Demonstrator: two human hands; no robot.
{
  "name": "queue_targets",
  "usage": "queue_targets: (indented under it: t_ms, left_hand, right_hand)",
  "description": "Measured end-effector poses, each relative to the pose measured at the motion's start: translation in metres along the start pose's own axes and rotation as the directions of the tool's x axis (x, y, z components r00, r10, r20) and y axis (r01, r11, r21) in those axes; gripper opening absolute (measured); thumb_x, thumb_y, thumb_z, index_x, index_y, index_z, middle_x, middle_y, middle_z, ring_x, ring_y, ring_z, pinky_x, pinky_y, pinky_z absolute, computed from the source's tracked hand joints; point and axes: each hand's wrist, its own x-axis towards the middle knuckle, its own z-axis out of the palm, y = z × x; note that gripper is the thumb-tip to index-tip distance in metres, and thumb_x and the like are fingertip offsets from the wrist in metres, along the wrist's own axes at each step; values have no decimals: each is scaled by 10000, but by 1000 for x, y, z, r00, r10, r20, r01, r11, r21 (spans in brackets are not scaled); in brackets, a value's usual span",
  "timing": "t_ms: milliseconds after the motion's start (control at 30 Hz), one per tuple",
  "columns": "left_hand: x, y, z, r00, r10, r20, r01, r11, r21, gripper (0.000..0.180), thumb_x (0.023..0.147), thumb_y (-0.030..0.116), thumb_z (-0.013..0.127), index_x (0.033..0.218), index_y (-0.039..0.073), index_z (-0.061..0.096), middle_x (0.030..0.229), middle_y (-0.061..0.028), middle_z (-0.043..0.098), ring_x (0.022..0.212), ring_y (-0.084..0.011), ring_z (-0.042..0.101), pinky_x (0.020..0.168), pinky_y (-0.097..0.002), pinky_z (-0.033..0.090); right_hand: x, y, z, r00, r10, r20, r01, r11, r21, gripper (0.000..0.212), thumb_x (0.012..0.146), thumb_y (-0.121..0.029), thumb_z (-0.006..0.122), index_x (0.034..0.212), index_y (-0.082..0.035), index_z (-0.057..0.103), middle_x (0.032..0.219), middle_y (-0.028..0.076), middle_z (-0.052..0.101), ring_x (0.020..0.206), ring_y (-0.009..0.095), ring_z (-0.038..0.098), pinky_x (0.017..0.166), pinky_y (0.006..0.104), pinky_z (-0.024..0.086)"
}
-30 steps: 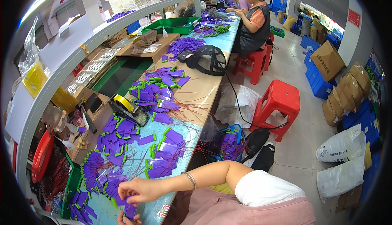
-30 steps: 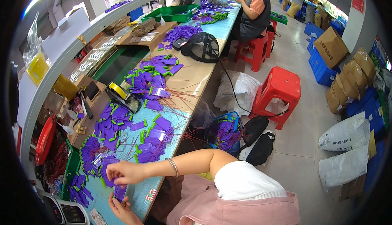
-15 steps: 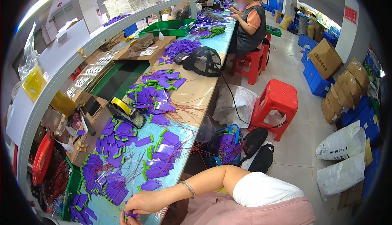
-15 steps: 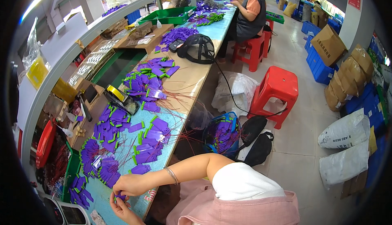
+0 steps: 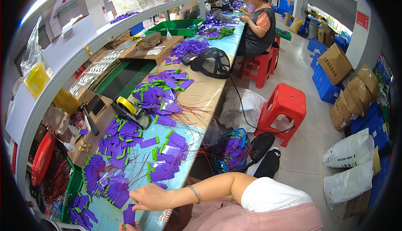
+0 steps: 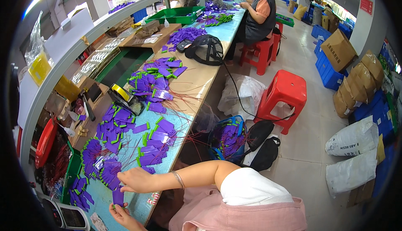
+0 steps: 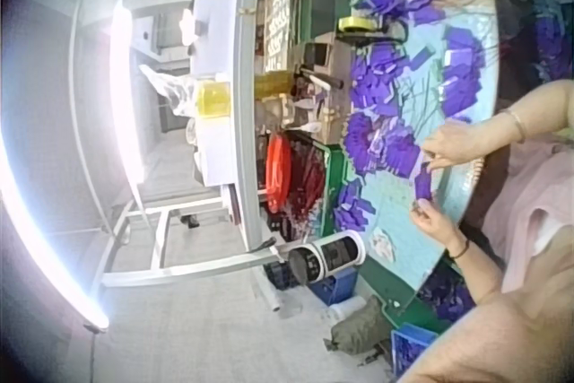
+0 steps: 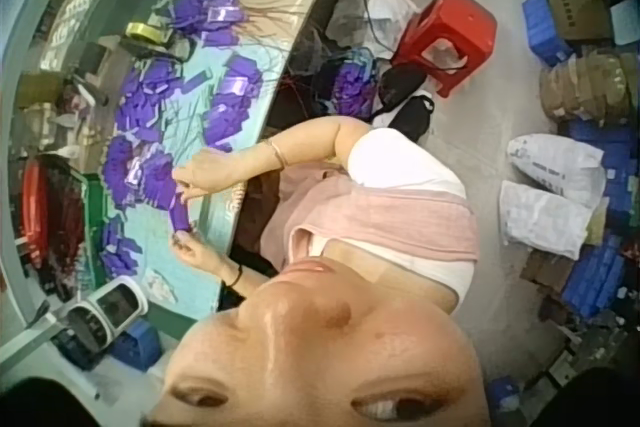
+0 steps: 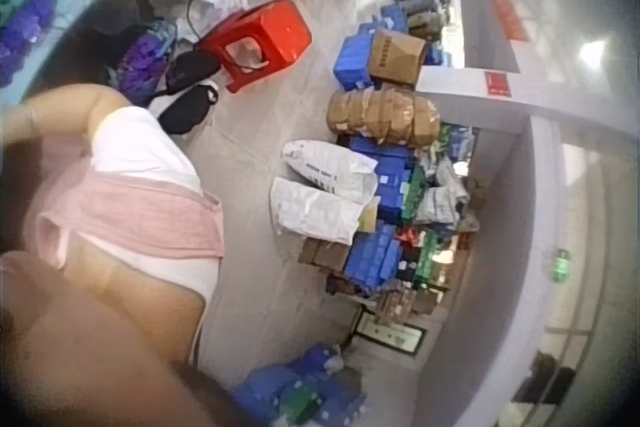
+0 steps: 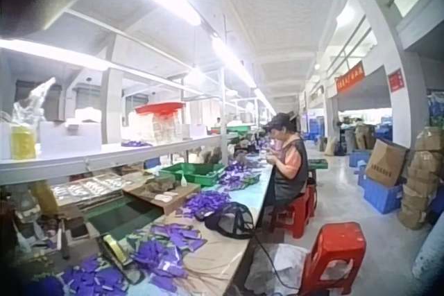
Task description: The person assembles plastic components by attaching green caps onto purple plastic pieces by hand, then stacks and aligns the assembled parts into bundles on the table.
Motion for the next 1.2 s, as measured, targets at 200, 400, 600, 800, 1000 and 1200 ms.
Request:
queue_targets:
  t_ms: [200, 400, 600, 800, 1000, 1200]
  left_hand:
    - [-9, 14, 7, 987, -67, 149, 71, 997, -18, 189, 915, 175, 535, 968, 5, 473, 829, -75, 556, 707, -140, 524, 642, -247, 443]
    - [-4, 14, 7, 969, 36, 245, -90, 973, 211, 184, 890, 155, 578, 923, -26, 563, 815, -70, 597, 720, -136, 546, 657, -256, 451]
    - [-13, 35, 19, 932, 158, 326, -274, 896, 350, 213, 895, 147, 557, 944, -54, 607, 771, -100, 622, 659, -155, 556, 603, -275, 444]
    - [3, 30, 7, 913, 183, 364, -311, 890, 332, 221, 903, 148, 539, 1007, -39, 595, 818, -105, 604, 679, -148, 548, 590, -260, 443]
    - [8, -32, 1, 736, 532, 418, -612, 262, 746, 337, 903, 253, 553, 1113, -11, 556, 774, -128, 590, 633, -174, 515, 563, -314, 400]
    - [-6, 4, 10, 907, 17, 421, -201, 895, 398, 377, 932, 270, 493, 1011, -89, 579, 908, -178, 639, 818, -233, 599, 709, -339, 455]
  right_hand:
    - [-4, 3, 12, 997, 43, 62, -73, 755, 652, 256, 807, -237, 618, 802, 0, 521, 717, 106, 590, 620, 232, 550, 561, 342, 411]
    - [-10, 0, 22, 974, -212, -81, 223, 828, 515, 196, 863, -179, 561, 836, 14, 535, 766, 110, 555, 704, 243, 565, 621, 341, 448]
    - [10, -17, -2, 885, -457, -93, 466, 861, 204, 288, 852, -206, 536, 665, 11, 508, 629, 159, 513, 646, 359, 527, 579, 437, 414]
    - [-3, -3, -7, 936, -293, 196, 264, 951, 162, 279, 832, -202, 576, 666, 3, 486, 633, 153, 517, 623, 357, 527, 559, 435, 406]
    - [-13, -15, 20, 991, -113, -66, 131, 859, 494, 355, 877, -296, 532, 871, 51, 607, 751, 199, 620, 668, 359, 588, 590, 410, 458]
    - [-3, -9, -3, 997, -63, 39, 44, 925, 376, 314, 847, -290, 564, 824, 23, 569, 706, 171, 581, 679, 321, 571, 609, 393, 449]
